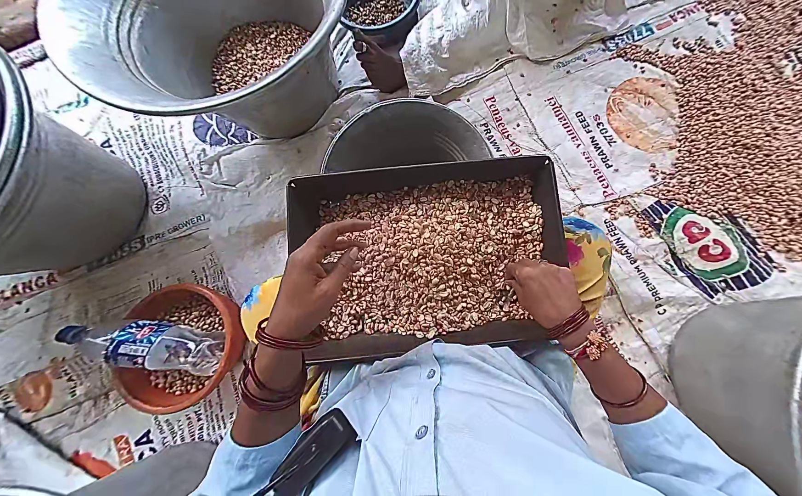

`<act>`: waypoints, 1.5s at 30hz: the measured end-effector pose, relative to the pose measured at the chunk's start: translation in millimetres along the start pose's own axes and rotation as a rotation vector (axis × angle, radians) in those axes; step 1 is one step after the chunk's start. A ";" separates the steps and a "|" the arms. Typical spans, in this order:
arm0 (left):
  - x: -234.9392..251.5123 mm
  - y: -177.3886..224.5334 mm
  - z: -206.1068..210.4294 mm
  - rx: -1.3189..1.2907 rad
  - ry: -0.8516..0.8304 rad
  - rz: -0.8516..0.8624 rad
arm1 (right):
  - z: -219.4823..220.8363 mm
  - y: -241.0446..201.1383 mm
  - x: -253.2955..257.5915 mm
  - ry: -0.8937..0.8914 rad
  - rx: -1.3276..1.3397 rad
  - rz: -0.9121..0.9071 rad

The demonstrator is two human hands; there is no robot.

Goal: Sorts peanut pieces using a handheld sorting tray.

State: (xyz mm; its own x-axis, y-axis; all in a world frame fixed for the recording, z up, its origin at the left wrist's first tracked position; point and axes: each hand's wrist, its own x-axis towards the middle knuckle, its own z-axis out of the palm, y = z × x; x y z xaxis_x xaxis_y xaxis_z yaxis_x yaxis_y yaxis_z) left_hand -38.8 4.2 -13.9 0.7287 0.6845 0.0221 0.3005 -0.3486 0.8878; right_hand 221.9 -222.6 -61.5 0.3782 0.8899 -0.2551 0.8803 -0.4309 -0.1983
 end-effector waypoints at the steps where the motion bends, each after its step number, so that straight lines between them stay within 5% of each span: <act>1: -1.1 -2.3 -0.7 0.025 0.005 0.005 | -0.7 -1.1 0.1 -0.010 -0.001 0.011; 7: -8.3 -14.9 4.6 0.126 -0.014 0.001 | -33.7 -13.1 18.7 -0.330 -0.032 0.090; 8: -8.9 -17.2 6.3 0.152 -0.018 -0.001 | -40.4 -13.5 21.9 -0.261 0.033 0.061; 11: -8.9 -19.7 7.8 0.321 0.008 -0.012 | -43.9 -14.0 34.5 0.463 0.305 -0.154; 13: -8.2 -19.4 4.4 0.499 0.033 -0.079 | -58.4 -16.9 45.5 0.593 0.350 -0.180; 15: -6.2 -20.9 0.8 0.645 0.017 -0.220 | -63.6 -14.7 49.8 0.451 0.316 -0.068; 18: 0.7 -21.8 11.4 0.788 -0.122 -0.424 | -57.9 -13.2 56.5 -0.011 0.200 0.187; 22: 3.8 -10.6 59.3 0.809 -0.314 -0.472 | -29.5 -40.7 51.0 -0.275 0.128 0.171; 27: 7.0 1.9 95.0 0.405 -0.449 -0.427 | -8.2 -70.7 32.8 -0.356 0.365 0.062; 33: 6.2 20.5 89.5 -0.727 -0.165 -0.545 | -21.7 -56.4 27.9 -0.099 1.080 -0.092; 38: 10.2 62.3 41.4 -0.832 -0.147 -0.249 | -87.6 -54.4 16.8 0.157 1.090 -0.373; 45: 13.0 101.8 -28.5 -0.473 -0.162 0.386 | -165.5 -55.6 3.1 0.368 0.859 -0.733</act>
State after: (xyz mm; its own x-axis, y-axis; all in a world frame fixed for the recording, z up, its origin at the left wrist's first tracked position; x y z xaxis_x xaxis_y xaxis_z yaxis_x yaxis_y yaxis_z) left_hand -16.3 -4.1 89.9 0.8254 0.4473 0.3445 -0.2803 -0.2051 0.9377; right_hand 221.5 -171.1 105.4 0.0469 0.8951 0.4434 0.4932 0.3652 -0.7895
